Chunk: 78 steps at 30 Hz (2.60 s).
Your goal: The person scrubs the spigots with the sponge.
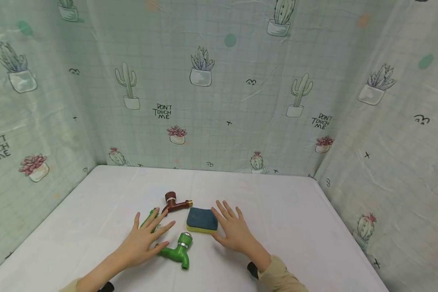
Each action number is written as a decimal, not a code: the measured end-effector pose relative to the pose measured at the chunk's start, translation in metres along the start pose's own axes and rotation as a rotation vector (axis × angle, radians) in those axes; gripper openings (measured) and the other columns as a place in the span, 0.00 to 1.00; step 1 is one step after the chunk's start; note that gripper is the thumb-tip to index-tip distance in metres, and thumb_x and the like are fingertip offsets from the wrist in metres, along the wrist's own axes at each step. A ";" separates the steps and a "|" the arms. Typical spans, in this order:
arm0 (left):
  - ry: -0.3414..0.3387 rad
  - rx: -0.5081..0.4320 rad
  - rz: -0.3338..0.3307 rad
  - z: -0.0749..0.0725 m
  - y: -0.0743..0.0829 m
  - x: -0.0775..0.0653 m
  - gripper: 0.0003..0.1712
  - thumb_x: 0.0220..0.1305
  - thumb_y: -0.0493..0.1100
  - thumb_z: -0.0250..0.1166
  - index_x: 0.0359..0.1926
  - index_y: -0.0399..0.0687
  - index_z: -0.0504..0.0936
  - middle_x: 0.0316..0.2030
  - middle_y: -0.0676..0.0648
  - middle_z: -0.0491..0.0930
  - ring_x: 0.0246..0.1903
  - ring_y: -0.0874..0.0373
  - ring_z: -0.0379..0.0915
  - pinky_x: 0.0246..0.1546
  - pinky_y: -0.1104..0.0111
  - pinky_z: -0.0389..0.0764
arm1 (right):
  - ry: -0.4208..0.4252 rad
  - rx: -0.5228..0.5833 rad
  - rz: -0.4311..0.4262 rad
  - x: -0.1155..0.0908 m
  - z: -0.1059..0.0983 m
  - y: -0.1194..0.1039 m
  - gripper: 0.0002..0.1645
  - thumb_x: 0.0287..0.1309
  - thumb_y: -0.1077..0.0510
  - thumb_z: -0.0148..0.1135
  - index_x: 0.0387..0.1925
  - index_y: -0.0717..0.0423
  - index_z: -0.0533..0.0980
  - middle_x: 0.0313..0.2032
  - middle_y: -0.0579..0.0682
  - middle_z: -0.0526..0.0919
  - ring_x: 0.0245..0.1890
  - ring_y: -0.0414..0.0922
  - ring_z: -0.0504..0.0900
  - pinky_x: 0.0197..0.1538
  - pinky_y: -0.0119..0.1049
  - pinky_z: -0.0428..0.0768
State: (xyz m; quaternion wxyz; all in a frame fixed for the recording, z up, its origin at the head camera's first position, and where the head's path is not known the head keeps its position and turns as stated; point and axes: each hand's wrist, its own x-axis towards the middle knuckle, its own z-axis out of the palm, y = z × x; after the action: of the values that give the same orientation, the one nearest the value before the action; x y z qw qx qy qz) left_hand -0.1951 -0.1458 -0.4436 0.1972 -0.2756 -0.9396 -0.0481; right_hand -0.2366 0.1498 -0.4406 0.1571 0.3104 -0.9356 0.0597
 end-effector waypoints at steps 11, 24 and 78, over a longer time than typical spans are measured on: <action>0.025 0.009 0.140 -0.004 -0.004 -0.007 0.27 0.56 0.58 0.58 0.58 0.61 0.70 0.62 0.46 0.64 0.63 0.44 0.55 0.56 0.38 0.52 | -0.023 0.010 -0.086 0.023 0.008 -0.006 0.41 0.50 0.40 0.58 0.63 0.51 0.60 0.64 0.54 0.60 0.64 0.53 0.60 0.57 0.61 0.62; 0.105 0.069 0.351 0.006 0.004 0.000 0.24 0.54 0.57 0.60 0.53 0.60 0.74 0.56 0.47 0.72 0.56 0.47 0.66 0.64 0.43 0.41 | -0.102 0.005 -0.111 0.037 0.013 -0.006 0.40 0.52 0.39 0.57 0.63 0.48 0.59 0.64 0.52 0.61 0.63 0.53 0.60 0.58 0.58 0.62; 0.091 0.105 0.496 0.012 0.013 0.009 0.33 0.49 0.63 0.62 0.55 0.57 0.72 0.53 0.46 0.71 0.46 0.55 0.68 0.47 0.47 0.71 | -0.046 -0.079 -0.028 0.023 0.001 0.011 0.49 0.36 0.34 0.66 0.58 0.54 0.65 0.45 0.51 0.70 0.43 0.47 0.67 0.42 0.46 0.69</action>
State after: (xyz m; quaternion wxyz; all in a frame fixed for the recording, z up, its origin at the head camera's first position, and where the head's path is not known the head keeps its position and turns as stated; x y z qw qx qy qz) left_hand -0.1992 -0.1277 -0.4514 0.2589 -0.4845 -0.8347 0.0381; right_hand -0.2611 0.1458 -0.4343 0.1487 0.3182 -0.9362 0.0136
